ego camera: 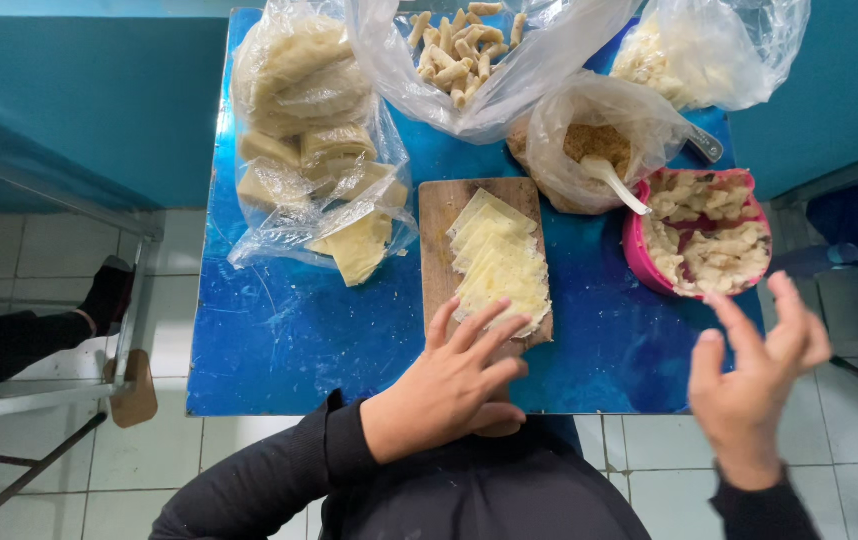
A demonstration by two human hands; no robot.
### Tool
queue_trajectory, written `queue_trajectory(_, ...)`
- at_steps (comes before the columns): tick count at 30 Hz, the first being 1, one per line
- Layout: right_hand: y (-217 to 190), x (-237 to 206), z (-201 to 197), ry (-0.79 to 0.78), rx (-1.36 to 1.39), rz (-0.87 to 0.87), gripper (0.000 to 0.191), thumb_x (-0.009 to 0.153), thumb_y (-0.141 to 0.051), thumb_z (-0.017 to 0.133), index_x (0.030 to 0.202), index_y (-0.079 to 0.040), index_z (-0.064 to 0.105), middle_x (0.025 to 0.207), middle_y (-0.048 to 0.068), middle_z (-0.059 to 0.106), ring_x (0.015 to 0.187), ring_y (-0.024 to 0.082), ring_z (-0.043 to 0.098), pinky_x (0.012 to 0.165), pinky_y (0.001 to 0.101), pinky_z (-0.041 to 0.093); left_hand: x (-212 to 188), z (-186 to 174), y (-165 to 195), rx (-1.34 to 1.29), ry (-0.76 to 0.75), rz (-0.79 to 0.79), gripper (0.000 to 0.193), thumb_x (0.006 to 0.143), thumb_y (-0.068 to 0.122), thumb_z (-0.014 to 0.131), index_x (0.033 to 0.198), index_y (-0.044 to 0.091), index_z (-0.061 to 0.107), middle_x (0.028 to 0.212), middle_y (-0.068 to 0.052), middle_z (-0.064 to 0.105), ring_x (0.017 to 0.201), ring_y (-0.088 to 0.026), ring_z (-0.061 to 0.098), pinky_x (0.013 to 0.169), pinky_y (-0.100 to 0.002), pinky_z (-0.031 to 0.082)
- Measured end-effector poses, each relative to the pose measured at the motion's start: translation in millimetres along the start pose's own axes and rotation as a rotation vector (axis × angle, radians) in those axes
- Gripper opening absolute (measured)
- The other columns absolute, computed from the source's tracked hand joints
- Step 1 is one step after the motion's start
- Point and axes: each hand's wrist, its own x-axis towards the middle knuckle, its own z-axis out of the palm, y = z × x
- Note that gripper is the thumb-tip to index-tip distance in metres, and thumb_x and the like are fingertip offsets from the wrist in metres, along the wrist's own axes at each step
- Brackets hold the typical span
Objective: The person sits at a low blue table assembling filled snacks. They take thin square wrappers, spoon filling from a pink bowl onto a wrapper, fold the wrapper over the filling by hand, and place the folded pieces into a plastic bag, repeating the cycle.
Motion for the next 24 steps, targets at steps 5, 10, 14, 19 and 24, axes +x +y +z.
queue_trajectory(5,-20.6,-28.8,32.2,-0.019,-0.016,0.115,0.059,0.096,-0.008,0.061,0.154,0.001,0.058,0.171,0.033,0.008,0.154,0.051,0.014,0.128,0.0586,0.016,12.6,-8.7,-2.5,0.082,0.129,-0.147,0.060,0.087,0.044,0.074,0.134,0.012,0.057,0.154,-0.017,0.044,0.150,-0.038,0.030,0.120,-0.063,0.019)
queue_trajectory(10,-35.6,-25.6,40.0,-0.069,0.008,0.095,0.069,0.097,-0.011,0.060,0.161,0.008,0.044,0.172,0.037,-0.006,0.159,0.057,0.005,0.129,0.0654,0.015,26.5,-16.7,-18.1,0.219,0.191,-0.270,0.062,0.092,0.028,0.069,0.144,0.002,0.049,0.152,-0.021,0.046,0.148,-0.040,0.034,0.115,-0.059,0.027)
queue_trajectory(14,-50.3,-15.3,32.5,-0.098,0.085,0.061,0.062,0.095,-0.010,0.059,0.155,0.002,0.050,0.172,0.036,-0.002,0.157,0.057,0.006,0.126,0.0631,0.018,33.8,-9.5,-28.8,0.201,0.239,-0.348,0.061,0.095,0.021,0.062,0.149,-0.003,0.044,0.154,-0.023,0.044,0.149,-0.040,0.034,0.115,-0.059,0.031)
queue_trajectory(19,-69.6,6.2,15.8,-0.194,0.271,-0.094,0.049,0.089,-0.003,0.057,0.137,-0.012,0.064,0.173,0.026,0.019,0.156,0.050,0.013,0.127,0.0563,0.019,35.4,11.1,-37.7,0.167,0.227,-0.411,0.067,0.094,0.022,0.057,0.152,-0.006,0.038,0.160,-0.027,0.033,0.153,-0.042,0.025,0.116,-0.066,0.024)
queue_trajectory(24,-86.6,40.7,27.7,-0.343,0.403,-0.336,0.053,0.086,0.004,0.055,0.132,-0.020,0.068,0.170,0.024,0.023,0.153,0.050,0.017,0.121,0.0501,0.023,32.9,28.1,-44.7,0.222,0.199,-0.423,0.070,0.097,0.026,0.052,0.155,-0.008,0.032,0.165,-0.029,0.025,0.157,-0.042,0.014,0.119,-0.070,0.013)
